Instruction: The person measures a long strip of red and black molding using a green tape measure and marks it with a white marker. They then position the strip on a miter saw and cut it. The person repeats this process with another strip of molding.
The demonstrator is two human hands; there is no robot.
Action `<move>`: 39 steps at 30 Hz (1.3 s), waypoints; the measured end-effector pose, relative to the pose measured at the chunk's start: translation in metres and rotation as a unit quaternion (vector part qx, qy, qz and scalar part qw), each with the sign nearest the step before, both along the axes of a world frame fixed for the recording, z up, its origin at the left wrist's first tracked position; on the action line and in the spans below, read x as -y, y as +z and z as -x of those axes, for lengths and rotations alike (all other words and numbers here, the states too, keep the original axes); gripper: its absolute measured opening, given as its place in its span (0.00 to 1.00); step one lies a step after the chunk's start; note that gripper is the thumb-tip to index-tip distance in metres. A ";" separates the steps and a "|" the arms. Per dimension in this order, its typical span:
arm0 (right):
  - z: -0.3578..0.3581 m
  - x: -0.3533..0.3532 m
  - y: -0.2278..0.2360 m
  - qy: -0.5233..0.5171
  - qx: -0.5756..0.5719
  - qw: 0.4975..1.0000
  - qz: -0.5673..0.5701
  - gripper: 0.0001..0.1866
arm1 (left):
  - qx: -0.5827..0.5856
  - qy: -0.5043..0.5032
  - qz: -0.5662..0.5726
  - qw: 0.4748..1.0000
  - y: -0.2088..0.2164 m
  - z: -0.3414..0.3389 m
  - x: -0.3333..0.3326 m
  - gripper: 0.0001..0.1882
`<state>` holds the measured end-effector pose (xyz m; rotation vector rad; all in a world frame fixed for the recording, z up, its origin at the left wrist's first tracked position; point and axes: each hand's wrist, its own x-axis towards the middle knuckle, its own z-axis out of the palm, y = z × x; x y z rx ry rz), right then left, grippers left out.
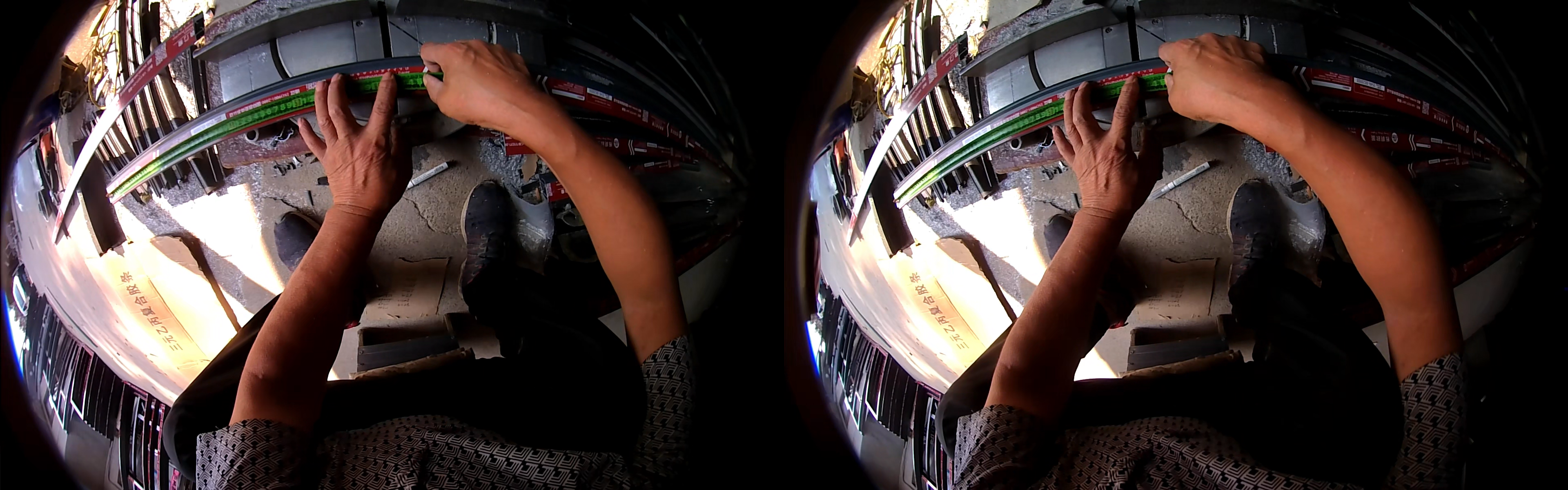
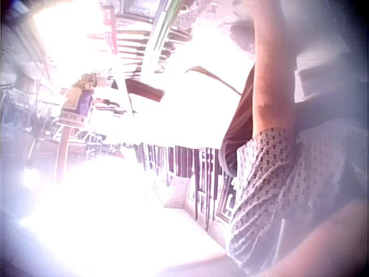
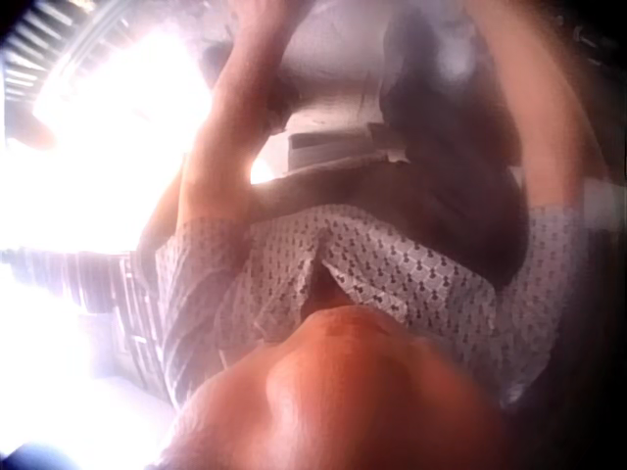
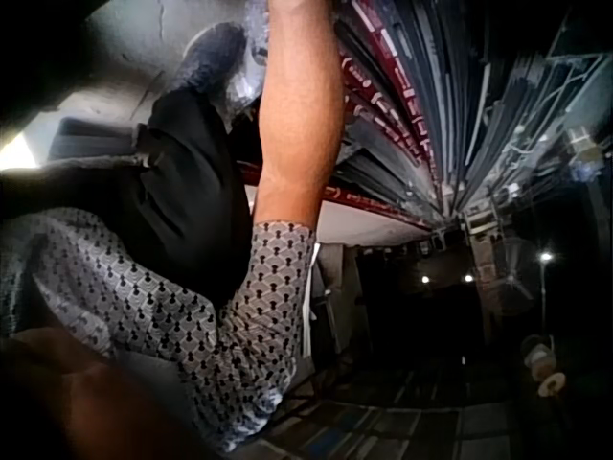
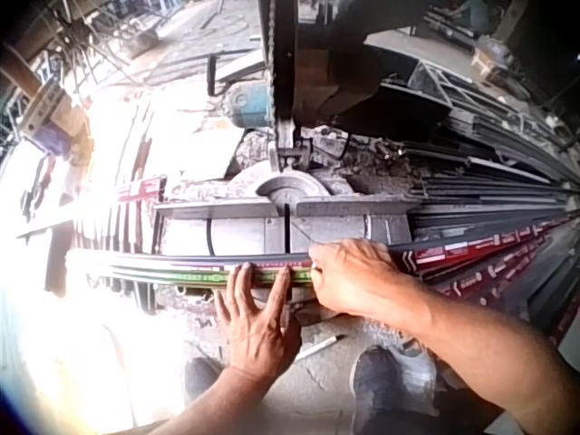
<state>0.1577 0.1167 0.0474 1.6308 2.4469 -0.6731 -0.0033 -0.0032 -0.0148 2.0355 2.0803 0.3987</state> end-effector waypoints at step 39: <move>-0.043 0.092 -0.028 -0.063 -0.310 0.934 -0.167 0.10 | 0.015 -0.022 -0.048 0.998 -0.010 -0.004 -0.002 0.36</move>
